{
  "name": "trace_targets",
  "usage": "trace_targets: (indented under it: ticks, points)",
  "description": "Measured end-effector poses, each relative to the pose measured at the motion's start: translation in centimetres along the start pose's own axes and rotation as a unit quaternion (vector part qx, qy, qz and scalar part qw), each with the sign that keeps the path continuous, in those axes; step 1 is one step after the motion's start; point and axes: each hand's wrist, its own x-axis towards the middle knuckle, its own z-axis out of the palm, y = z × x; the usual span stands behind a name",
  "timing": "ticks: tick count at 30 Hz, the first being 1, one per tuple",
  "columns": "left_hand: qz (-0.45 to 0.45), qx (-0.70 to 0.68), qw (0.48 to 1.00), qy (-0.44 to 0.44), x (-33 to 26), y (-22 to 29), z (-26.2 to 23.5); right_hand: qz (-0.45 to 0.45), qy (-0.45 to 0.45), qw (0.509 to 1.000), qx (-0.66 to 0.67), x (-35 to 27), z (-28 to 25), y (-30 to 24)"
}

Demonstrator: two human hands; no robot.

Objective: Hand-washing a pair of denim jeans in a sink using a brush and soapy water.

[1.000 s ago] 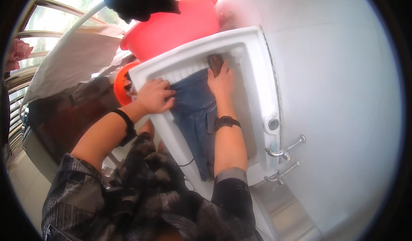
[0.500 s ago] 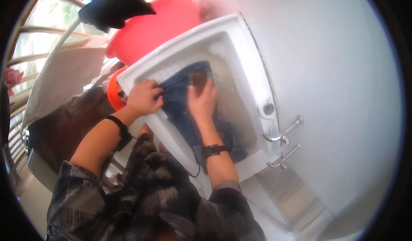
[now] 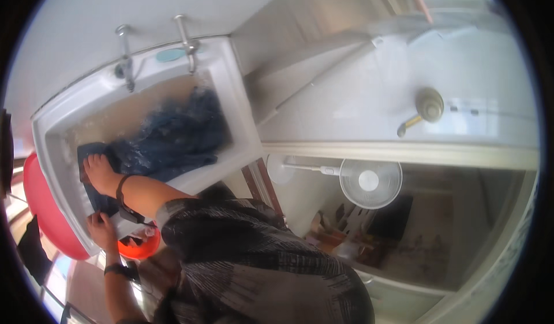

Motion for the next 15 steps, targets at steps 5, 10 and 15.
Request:
trace_targets:
  ticks: [5,10,15]
  points:
    - [-0.076,0.048,0.995,-0.051,-1.0,-0.4,-0.7,0.117,-0.039,0.990,0.071,-9.4,-2.1,2.3]
    - [-0.055,0.052,0.995,-0.068,0.4,-0.1,-0.5,0.175,-0.054,0.982,0.039,-14.2,-2.7,5.7]
    - [-0.053,0.048,0.995,-0.062,0.4,-1.6,0.0,0.207,-0.076,0.975,0.038,-16.0,-3.5,6.1]
